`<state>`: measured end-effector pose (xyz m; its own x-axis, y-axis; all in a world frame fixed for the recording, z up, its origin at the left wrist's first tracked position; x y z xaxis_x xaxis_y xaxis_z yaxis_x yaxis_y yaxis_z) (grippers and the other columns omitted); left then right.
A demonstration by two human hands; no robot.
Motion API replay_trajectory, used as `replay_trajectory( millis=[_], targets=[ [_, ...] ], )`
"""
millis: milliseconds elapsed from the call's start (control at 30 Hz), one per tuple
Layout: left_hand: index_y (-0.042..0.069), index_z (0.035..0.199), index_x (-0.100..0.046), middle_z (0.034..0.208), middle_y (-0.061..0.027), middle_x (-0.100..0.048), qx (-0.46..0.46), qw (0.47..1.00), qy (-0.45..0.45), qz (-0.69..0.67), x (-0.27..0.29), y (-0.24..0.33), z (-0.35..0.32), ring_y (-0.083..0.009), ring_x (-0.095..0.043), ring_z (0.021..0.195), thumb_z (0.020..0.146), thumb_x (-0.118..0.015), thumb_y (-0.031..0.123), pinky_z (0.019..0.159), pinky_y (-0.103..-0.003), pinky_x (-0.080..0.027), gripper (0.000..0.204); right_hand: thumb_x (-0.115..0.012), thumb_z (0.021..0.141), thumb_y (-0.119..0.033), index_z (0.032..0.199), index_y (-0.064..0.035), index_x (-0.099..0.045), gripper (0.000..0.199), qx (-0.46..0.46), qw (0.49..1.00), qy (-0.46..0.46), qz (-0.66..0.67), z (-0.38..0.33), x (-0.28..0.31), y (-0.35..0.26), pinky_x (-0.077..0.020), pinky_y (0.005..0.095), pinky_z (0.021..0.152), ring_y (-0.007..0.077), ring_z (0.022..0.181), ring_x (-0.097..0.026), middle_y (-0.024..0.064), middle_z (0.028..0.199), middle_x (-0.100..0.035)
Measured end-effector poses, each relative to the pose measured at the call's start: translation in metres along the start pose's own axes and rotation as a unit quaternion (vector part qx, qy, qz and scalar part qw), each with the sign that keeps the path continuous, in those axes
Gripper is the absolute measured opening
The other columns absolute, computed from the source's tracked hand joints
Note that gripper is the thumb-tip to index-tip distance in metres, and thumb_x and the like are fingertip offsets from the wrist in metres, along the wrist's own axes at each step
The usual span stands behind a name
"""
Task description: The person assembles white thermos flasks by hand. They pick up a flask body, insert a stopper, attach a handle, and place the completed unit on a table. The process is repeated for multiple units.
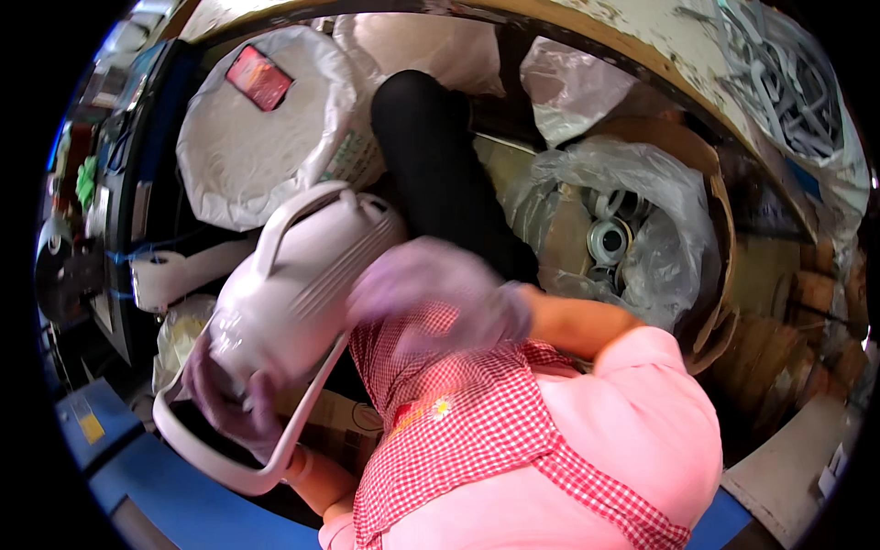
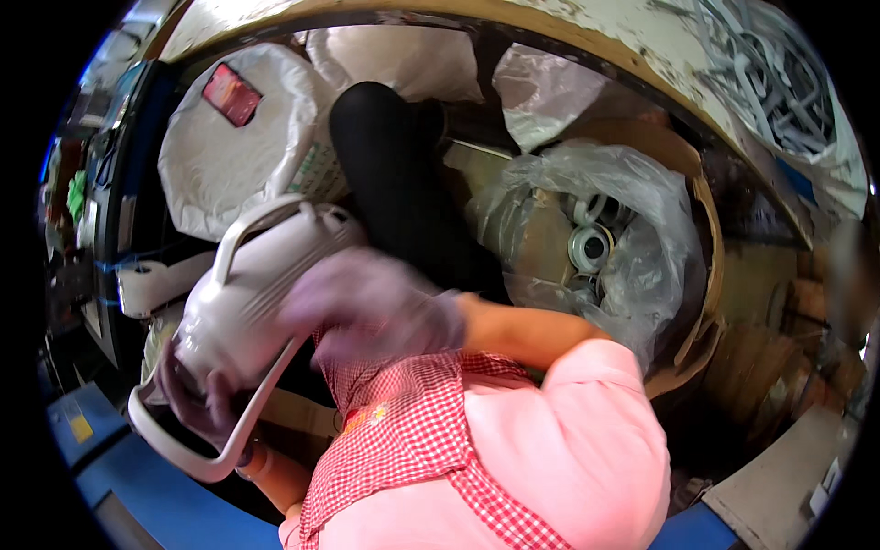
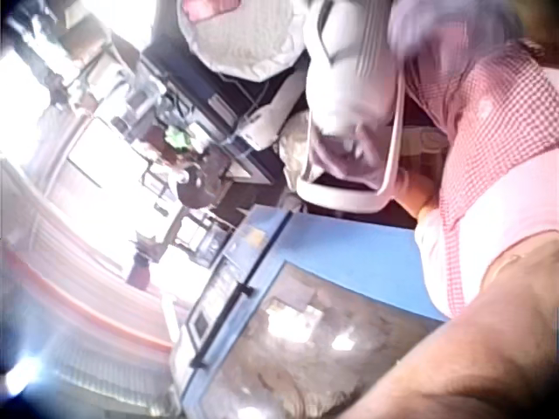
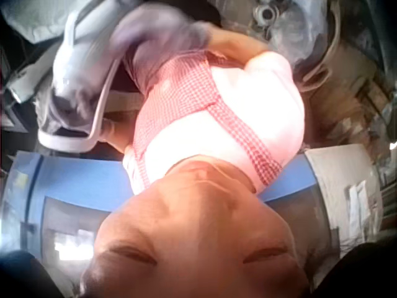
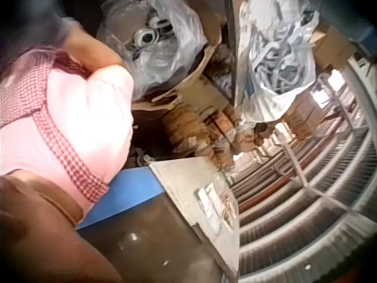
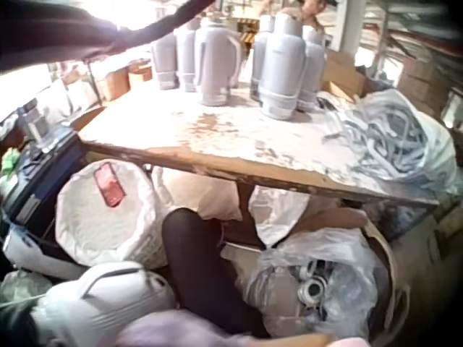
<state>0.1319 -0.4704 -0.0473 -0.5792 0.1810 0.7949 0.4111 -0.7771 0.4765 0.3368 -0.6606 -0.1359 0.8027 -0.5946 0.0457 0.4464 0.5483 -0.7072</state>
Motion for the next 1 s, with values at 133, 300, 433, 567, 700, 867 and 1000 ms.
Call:
replay_trajectory(
  millis=[133,300,433,567,700,867,1000],
  targets=[
    [-0.003,0.138,-0.044,0.135,-0.0214,-0.051,-0.049,0.983,0.06,-0.164,-0.006,-0.015,-0.003,-0.0336,-0.052,0.123,0.09,-0.056,0.039,0.109,-0.041,-0.037,0.064,-0.061,0.096,-0.016,0.109,-0.0026,-0.069,0.02,-0.454,0.833,0.226,-0.219,-0.193,0.178,0.078,-0.0519,0.03,0.084,0.0165,0.093,-0.065,0.0088,0.098,-0.071],
    [-0.004,0.136,-0.042,0.135,-0.0223,-0.05,0.115,0.953,0.027,-0.278,-0.053,-0.064,-0.005,-0.0318,-0.053,0.121,0.094,-0.048,0.039,0.107,-0.04,-0.039,0.061,-0.068,0.081,-0.055,0.116,0.0007,-0.069,0.066,-0.699,0.516,0.268,-0.416,-0.479,0.384,0.124,-0.0475,0.0379,0.094,0.0321,0.108,-0.066,0.0212,0.111,-0.071],
    [-0.005,0.131,-0.045,0.131,-0.0195,-0.052,0.213,0.9,0.032,-0.379,-0.054,-0.067,-0.024,-0.0286,-0.053,0.118,0.099,-0.042,0.037,0.103,-0.037,-0.041,0.053,-0.066,0.082,-0.057,0.127,-0.0013,-0.061,0.072,-0.74,0.475,0.07,-0.47,-0.449,0.391,0.186,-0.0424,0.0399,0.102,0.0356,0.121,-0.057,0.0218,0.127,-0.062],
    [0.0,0.125,-0.053,0.117,-0.0102,-0.058,0.246,0.905,0.022,-0.347,-0.058,-0.088,0.0,-0.022,-0.055,0.111,0.103,-0.039,0.034,0.102,-0.034,-0.04,0.043,-0.06,0.088,-0.053,0.141,-0.0072,-0.049,0.07,-0.655,0.491,-0.044,-0.572,-0.46,0.386,0.224,-0.0342,0.0399,0.111,0.0325,0.134,-0.046,0.0164,0.144,-0.051],
    [0.003,0.137,-0.049,0.129,-0.0121,-0.06,0.319,0.849,0.089,-0.411,-0.044,-0.097,-0.04,-0.0236,-0.055,0.122,0.1,-0.05,0.042,0.107,-0.037,-0.04,0.053,-0.062,0.09,-0.047,0.142,-0.0025,-0.05,0.069,-0.695,0.466,0.165,-0.522,-0.466,0.374,0.188,-0.0404,0.0461,0.107,0.0387,0.131,-0.05,0.0204,0.139,-0.056],
    [0.001,0.143,-0.042,0.136,-0.0145,-0.056,0.154,0.954,0.094,-0.238,-0.037,-0.122,-0.067,-0.0226,-0.056,0.121,0.094,-0.067,0.03,0.104,-0.039,-0.046,0.062,-0.069,0.089,-0.034,0.116,-0.0018,-0.066,0.043,-0.653,0.657,0.375,-0.043,-0.4,0.324,0.07,-0.051,0.0298,0.085,0.0157,0.097,-0.064,0.0071,0.107,-0.067],
    [0.002,0.143,-0.042,0.134,-0.0146,-0.057,0.148,0.96,0.036,-0.234,-0.06,-0.13,-0.068,-0.0222,-0.056,0.119,0.097,-0.063,0.028,0.103,-0.039,-0.046,0.057,-0.062,0.091,-0.034,0.12,0.0018,-0.059,0.046,-0.485,0.794,0.368,-0.018,-0.264,0.268,0.012,-0.0526,0.0274,0.072,0.0157,0.082,-0.065,0.005,0.092,-0.062]
  ],
)
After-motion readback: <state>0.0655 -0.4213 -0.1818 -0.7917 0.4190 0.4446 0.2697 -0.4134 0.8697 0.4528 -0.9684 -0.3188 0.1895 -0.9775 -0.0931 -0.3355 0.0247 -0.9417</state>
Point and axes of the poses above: each hand's wrist, its own z-axis towards the middle knuckle, its own x-axis out of the back of the hand, y = z × x, the point moved 6 cm from there along z, towards the middle knuckle
